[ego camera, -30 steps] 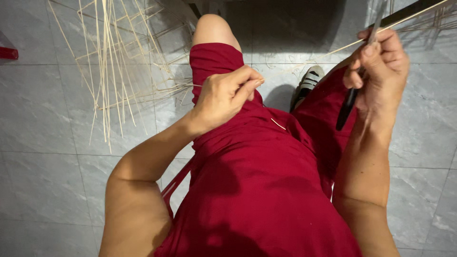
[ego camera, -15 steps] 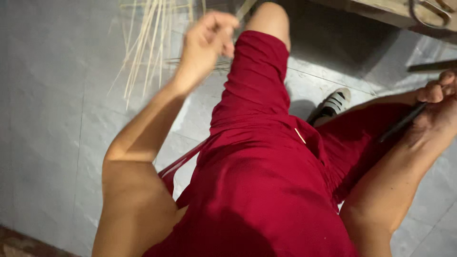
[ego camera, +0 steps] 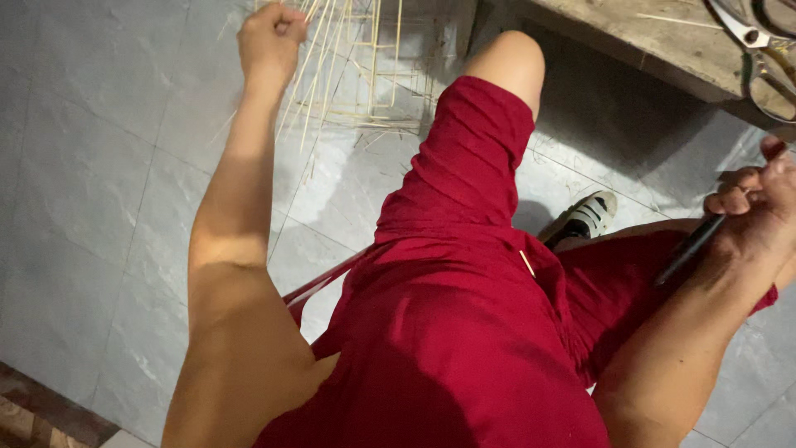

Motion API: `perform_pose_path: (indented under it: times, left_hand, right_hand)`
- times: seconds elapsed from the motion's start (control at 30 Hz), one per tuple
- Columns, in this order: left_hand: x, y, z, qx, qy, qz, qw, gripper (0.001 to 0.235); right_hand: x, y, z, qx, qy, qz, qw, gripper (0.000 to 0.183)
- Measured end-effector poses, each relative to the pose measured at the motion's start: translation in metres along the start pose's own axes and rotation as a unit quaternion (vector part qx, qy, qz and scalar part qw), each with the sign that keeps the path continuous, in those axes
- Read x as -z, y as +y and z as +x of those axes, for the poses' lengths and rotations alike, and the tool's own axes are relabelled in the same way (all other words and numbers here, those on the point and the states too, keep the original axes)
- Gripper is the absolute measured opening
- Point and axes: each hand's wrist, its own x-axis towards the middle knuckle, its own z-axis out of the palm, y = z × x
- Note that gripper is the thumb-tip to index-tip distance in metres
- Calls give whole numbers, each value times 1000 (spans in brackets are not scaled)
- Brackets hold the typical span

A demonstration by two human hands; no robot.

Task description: The person sits on the floor and uses a knife to sharpen the ends of thin wooden sticks. They repeatedly hold a stick in the left hand and scrape the knife along it to create a point, then place the finished stick on a nearby wooden table.

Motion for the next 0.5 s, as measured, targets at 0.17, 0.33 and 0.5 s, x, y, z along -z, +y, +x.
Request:
perform_pose_path:
  times: [0.17,0.33,0.5]
  left_hand:
    - [-3,12,-12,-70,53,108,990,12]
    - [-34,87,-7,-114,46,5,992,17]
    - [-124,178,10,-238,-46,-78,967,13]
  right_hand:
    - [-14,3,3,26,15,-116,993,19]
    - [-67,20,8,-11,24,-206,978,26]
    - [-98,45,26,-60,-5,-393,918,38]
